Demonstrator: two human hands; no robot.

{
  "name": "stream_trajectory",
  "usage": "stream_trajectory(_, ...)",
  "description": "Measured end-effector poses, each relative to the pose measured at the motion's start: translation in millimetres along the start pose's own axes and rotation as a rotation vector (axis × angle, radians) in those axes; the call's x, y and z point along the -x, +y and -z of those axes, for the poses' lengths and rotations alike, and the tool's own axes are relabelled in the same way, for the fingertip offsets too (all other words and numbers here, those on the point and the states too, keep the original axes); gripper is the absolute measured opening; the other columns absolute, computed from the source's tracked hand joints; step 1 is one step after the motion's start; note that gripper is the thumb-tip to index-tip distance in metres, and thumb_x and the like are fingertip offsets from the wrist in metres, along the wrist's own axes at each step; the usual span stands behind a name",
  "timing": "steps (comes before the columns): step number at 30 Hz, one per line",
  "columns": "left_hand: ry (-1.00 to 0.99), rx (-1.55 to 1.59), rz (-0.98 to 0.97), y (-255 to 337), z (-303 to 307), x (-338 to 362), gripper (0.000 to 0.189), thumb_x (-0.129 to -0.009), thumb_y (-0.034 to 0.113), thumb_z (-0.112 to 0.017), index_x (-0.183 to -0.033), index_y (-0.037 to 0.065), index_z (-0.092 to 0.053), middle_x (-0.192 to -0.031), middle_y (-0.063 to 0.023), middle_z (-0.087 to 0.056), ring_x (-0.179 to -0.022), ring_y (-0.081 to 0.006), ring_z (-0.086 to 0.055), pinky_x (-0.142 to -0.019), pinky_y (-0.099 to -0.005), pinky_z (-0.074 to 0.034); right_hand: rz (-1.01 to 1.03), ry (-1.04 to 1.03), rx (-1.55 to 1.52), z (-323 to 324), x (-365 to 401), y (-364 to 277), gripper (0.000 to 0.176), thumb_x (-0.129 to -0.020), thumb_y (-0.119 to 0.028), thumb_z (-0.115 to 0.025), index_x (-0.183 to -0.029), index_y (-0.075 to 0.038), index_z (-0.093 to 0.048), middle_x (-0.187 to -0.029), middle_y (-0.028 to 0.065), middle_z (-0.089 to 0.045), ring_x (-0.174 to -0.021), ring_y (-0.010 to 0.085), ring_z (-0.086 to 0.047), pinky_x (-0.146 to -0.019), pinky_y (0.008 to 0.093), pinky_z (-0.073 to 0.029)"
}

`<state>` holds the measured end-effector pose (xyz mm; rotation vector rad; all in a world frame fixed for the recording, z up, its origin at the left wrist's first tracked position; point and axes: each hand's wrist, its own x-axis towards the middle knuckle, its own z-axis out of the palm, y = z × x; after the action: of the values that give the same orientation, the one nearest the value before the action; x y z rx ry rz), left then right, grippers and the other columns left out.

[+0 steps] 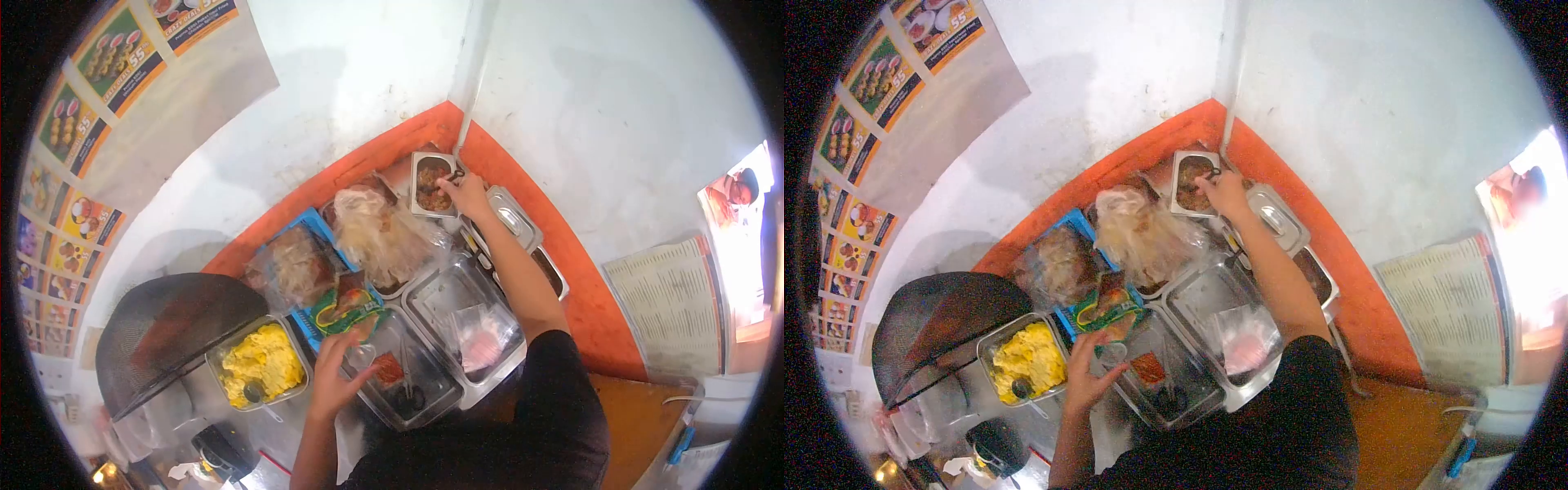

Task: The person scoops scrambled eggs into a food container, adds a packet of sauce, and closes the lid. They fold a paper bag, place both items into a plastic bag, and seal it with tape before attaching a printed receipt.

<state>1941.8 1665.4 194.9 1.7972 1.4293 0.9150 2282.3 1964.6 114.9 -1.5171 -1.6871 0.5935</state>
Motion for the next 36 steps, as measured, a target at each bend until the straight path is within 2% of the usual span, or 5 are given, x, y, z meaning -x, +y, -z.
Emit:
stream_trajectory(4,0.017,0.007,-0.028,-0.1,1.1,-0.3,0.07,-0.066,0.017,-0.087,-0.128,0.005,-0.057,-0.112,-0.0132,-0.06,-0.103,-0.0293,-0.059,-0.092,-0.0379,-0.047,-0.175,-0.116,0.067,16.5,8.3,-38.5,0.026,-0.088,-0.027,-0.068,-0.087,-0.002,-0.075,-0.066,0.0057,-0.07,-0.057,0.0092,-0.058,-0.055,0.0286,-0.044)
stream_trajectory(7,-0.003,-0.002,-0.035,0.4,0.9,-4.2,0.071,-0.066,0.019,-0.088,-0.128,0.006,-0.056,-0.113,-0.0133,-0.06,-0.104,-0.03,-0.059,-0.093,-0.0385,-0.047,-0.145,-0.027,0.004,3.5,10.6,-16.1,0.032,-0.086,-0.03,-0.068,-0.074,-0.002,-0.075,-0.072,0.0114,-0.071,-0.064,0.0208,-0.067,-0.064,0.0342,-0.051)
stream_trajectory(10,-0.027,-0.004,-0.059,6.3,0.9,-11.6,0.072,-0.065,0.019,-0.088,-0.129,0.006,-0.056,-0.115,-0.0132,-0.06,-0.104,-0.0299,-0.059,-0.093,-0.0387,-0.047,-0.177,0.018,-0.197,0.6,7.7,-3.5,0.025,-0.089,-0.022,-0.065,-0.082,0.001,-0.073,-0.064,0.0068,-0.068,-0.046,0.0078,-0.048,-0.044,0.028,-0.036)
stream_trajectory(20,-0.074,0.088,-0.232,33.6,-7.0,-94.5,0.073,-0.069,0.02,-0.086,-0.133,0.008,-0.052,-0.119,-0.0133,-0.058,-0.106,-0.0284,-0.057,-0.092,-0.0375,-0.048,-0.582,0.184,-0.748,10.9,3.2,5.2,0.022,-0.095,-0.016,-0.057,-0.089,0.004,-0.063,-0.068,0.0128,-0.066,-0.045,0.0102,-0.048,-0.04,0.0235,-0.034)
stream_trajectory(36,0.041,0.173,-0.277,7.8,-104.5,-293.1,0.084,-0.065,0.011,-0.085,-0.138,0.004,-0.044,-0.113,-0.0143,-0.057,-0.102,-0.0279,-0.058,-0.091,-0.0387,-0.048,-0.434,0.497,-1.062,71.1,9.6,-15.4,0.019,-0.095,-0.015,-0.059,-0.093,0.004,-0.062,-0.074,0.0126,-0.067,-0.055,0.0126,-0.053,-0.047,0.0237,-0.039)
